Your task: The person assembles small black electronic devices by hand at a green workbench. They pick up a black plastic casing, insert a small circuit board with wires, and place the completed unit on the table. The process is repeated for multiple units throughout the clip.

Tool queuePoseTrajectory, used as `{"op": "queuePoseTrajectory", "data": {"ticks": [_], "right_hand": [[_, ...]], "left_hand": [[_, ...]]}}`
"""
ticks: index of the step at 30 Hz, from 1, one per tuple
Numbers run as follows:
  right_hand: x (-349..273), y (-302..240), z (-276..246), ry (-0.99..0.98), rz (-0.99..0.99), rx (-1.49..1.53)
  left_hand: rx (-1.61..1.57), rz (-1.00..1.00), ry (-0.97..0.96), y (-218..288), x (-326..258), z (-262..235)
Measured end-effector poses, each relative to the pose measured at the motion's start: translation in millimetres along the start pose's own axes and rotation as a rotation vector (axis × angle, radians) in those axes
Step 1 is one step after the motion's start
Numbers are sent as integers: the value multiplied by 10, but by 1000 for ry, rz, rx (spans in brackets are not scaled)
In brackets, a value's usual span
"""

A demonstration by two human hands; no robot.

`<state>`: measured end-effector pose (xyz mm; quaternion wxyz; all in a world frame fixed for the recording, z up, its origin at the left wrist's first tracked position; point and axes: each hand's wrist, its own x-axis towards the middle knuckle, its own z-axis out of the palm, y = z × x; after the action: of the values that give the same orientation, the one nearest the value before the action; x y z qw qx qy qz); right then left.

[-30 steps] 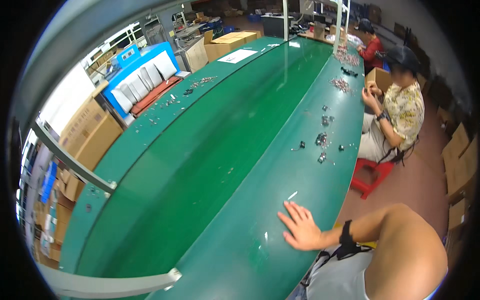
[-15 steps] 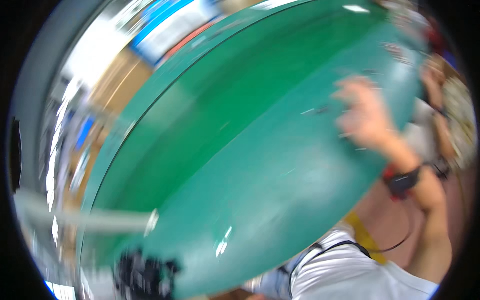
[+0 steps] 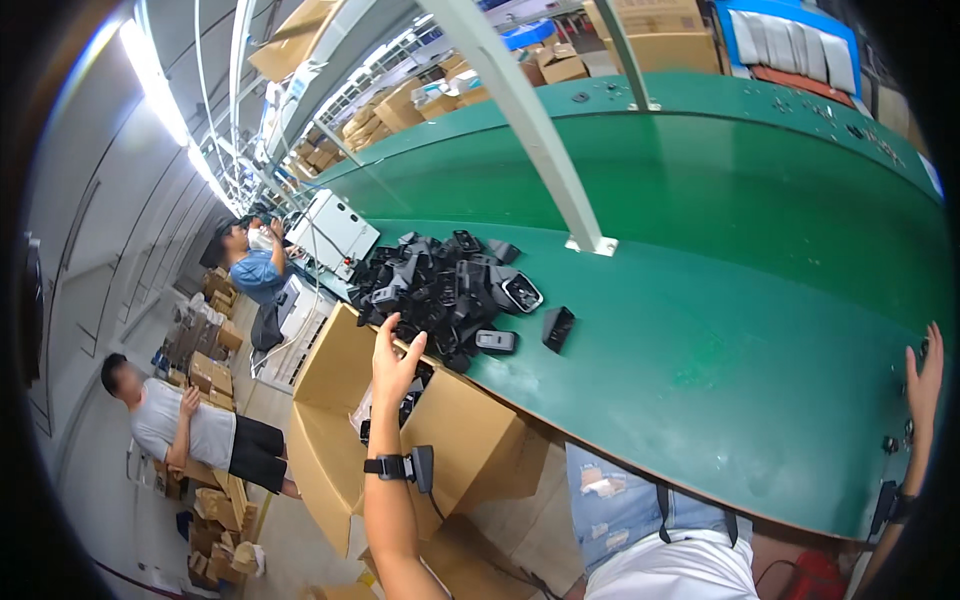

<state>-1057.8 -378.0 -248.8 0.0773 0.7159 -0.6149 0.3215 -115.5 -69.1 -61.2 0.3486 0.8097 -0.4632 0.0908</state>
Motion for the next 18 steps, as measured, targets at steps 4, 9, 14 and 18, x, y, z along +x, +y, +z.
{"op": "queuePoseTrajectory", "data": {"ticks": [4,9,14,18], "right_hand": [[925,-2487,-345,-494,-30,-36],[1421,-5319,-105,-906,-797,390],[1300,-7948,1121,-824,-1178,1015],[1419,-9089,2088,-809,-693,867]], "left_hand": [[104,-172,-53,-285,333,136],[30,-326,43,-596,647,333],[-171,-430,285,-1001,773,524],[-268,-284,243,-781,1075,933]]}}
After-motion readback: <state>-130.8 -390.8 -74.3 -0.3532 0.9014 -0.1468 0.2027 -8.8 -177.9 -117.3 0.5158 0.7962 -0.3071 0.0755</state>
